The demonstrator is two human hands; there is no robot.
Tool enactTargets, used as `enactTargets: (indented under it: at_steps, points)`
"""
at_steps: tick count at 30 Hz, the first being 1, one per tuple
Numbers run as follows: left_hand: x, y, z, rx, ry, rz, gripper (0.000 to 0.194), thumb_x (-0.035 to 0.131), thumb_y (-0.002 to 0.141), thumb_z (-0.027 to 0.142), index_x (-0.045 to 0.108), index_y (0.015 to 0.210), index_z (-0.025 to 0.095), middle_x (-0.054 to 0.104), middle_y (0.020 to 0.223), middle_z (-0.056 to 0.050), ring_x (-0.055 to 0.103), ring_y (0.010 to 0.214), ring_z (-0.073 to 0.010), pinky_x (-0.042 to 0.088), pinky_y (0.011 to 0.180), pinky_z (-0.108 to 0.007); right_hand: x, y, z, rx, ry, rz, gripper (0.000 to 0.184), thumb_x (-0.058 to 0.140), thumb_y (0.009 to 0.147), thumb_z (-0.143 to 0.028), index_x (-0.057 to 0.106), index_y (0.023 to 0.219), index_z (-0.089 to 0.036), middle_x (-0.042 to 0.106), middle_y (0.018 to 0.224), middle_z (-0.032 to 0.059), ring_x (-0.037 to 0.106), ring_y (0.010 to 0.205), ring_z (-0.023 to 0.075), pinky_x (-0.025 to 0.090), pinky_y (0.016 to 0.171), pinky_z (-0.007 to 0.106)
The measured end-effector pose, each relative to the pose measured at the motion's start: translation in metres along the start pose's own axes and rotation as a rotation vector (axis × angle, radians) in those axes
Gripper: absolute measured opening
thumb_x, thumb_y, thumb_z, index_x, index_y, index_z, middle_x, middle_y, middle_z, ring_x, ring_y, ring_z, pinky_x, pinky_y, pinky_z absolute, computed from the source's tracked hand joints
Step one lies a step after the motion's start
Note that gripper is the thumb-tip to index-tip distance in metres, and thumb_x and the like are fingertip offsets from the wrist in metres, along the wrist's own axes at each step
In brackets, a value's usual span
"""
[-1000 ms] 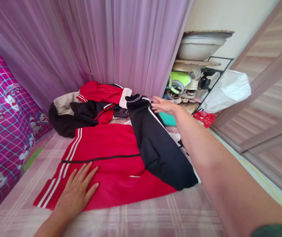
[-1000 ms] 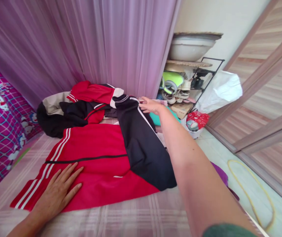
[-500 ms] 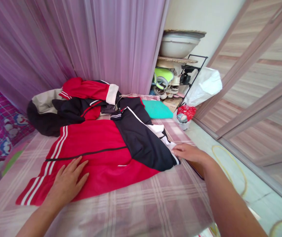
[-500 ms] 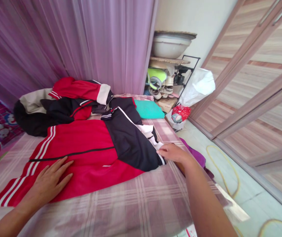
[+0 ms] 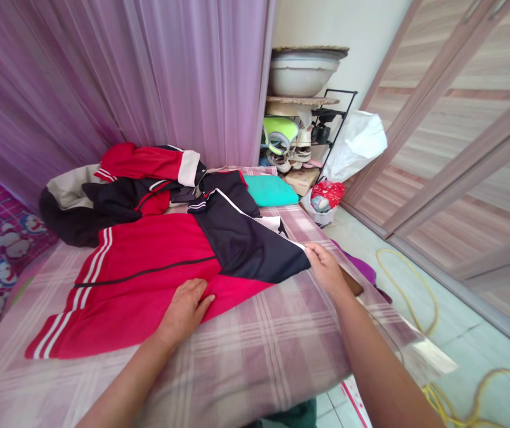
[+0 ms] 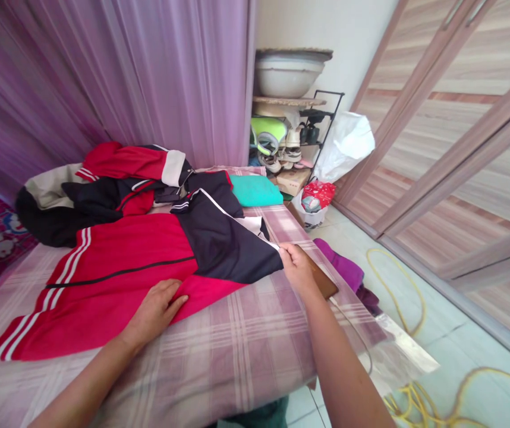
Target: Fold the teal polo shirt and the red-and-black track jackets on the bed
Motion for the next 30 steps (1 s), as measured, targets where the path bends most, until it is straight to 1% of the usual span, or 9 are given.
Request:
enactTargets:
  at_steps: [5,9,13,16,18,20,24,27,30]
  points:
    - [-0.001,-0.004,-0.003,0.05,-0.056,-0.03,0.038,0.043,0.095,0.043,0.071,0.105,0.02,0.07,0.115,-0.011,0.063,0.109,-0.025,0.05,0.1,-0.041,0.002,0.003,-0.005,-0.067,-0.188,0.013,0.034,0.04,0.09,-0.041,0.068,0.096,-0.023,0.074,0.097,0.0099,0.066,0.095,0.0258,0.048,0.087,0.036]
    - [-0.001,-0.004,-0.003,0.041,-0.072,-0.018,0.038,0.046,0.093,0.044,0.073,0.105,0.02,0.071,0.114,-0.011,0.064,0.109,-0.0249,0.051,0.101,-0.041,-0.003,-0.007,0.001,-0.058,-0.19,0.003,0.038,0.038,0.091,-0.043,0.069,0.098,-0.022,0.074,0.1,0.0103,0.066,0.095,0.0261,0.049,0.083,0.036]
    - [-0.002,-0.004,-0.004,0.043,-0.111,0.019,0.04,0.05,0.091,0.051,0.073,0.104,0.02,0.072,0.112,-0.01,0.065,0.106,-0.0245,0.052,0.098,-0.04,-0.007,-0.028,0.022,0.022,-0.184,-0.16,0.033,0.046,0.087,-0.045,0.07,0.088,-0.022,0.073,0.084,0.0058,0.066,0.076,0.0227,0.049,0.07,0.033]
    - [-0.001,-0.005,-0.006,0.037,-0.11,0.053,0.043,0.049,0.091,0.054,0.073,0.104,0.02,0.072,0.11,-0.009,0.066,0.105,-0.0248,0.053,0.097,-0.04,0.001,-0.043,0.026,0.017,-0.152,-0.298,0.024,0.058,0.078,-0.041,0.071,0.088,-0.023,0.073,0.083,0.0031,0.065,0.07,0.0202,0.048,0.066,0.031]
    - [-0.001,-0.006,-0.007,0.037,-0.103,0.072,0.045,0.048,0.092,0.055,0.072,0.106,0.02,0.072,0.111,-0.01,0.066,0.106,-0.0251,0.053,0.098,-0.041,0.006,-0.045,0.026,0.027,-0.155,-0.269,0.021,0.06,0.076,-0.04,0.071,0.085,-0.024,0.073,0.083,0.0029,0.065,0.069,0.0197,0.047,0.066,0.03]
    - [0.0,-0.006,-0.007,0.039,-0.096,0.082,0.047,0.047,0.092,0.055,0.072,0.108,0.019,0.072,0.111,-0.011,0.066,0.106,-0.0255,0.053,0.098,-0.042,0.007,-0.042,0.024,0.05,-0.126,-0.163,0.021,0.057,0.077,-0.041,0.068,0.079,-0.024,0.072,0.079,0.0031,0.064,0.067,0.0196,0.046,0.066,0.031]
    - [0.001,-0.007,-0.008,0.037,-0.082,0.084,0.049,0.045,0.093,0.056,0.071,0.109,0.018,0.072,0.112,-0.012,0.066,0.106,-0.0259,0.053,0.098,-0.043,0.011,-0.032,0.025,0.123,0.136,0.007,0.027,0.053,0.08,-0.05,0.059,0.084,-0.024,0.064,0.063,-0.0002,0.06,0.057,0.018,0.045,0.06,0.029]
    - [0.002,-0.007,-0.008,0.038,-0.076,0.081,0.049,0.044,0.094,0.056,0.071,0.109,0.018,0.072,0.113,-0.012,0.066,0.106,-0.026,0.053,0.098,-0.043,0.014,-0.024,0.026,0.187,0.349,0.004,0.033,0.052,0.081,-0.057,0.053,0.087,-0.025,0.056,0.058,-0.0045,0.052,0.048,0.0148,0.038,0.048,0.025]
    - [0.001,-0.007,-0.007,0.047,-0.079,0.083,0.05,0.043,0.094,0.056,0.071,0.108,0.017,0.072,0.111,-0.012,0.066,0.106,-0.026,0.053,0.098,-0.043,0.008,-0.016,0.02,0.151,0.341,-0.022,0.032,0.05,0.084,-0.056,0.053,0.087,-0.025,0.052,0.06,-0.0056,0.049,0.049,0.0136,0.037,0.048,0.025]
Point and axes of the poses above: each hand's wrist, its own y-axis towards the middle knuckle, its own x-axis out of the palm, z = x × y, the point moved 8 cm from there along y, towards the middle knuckle
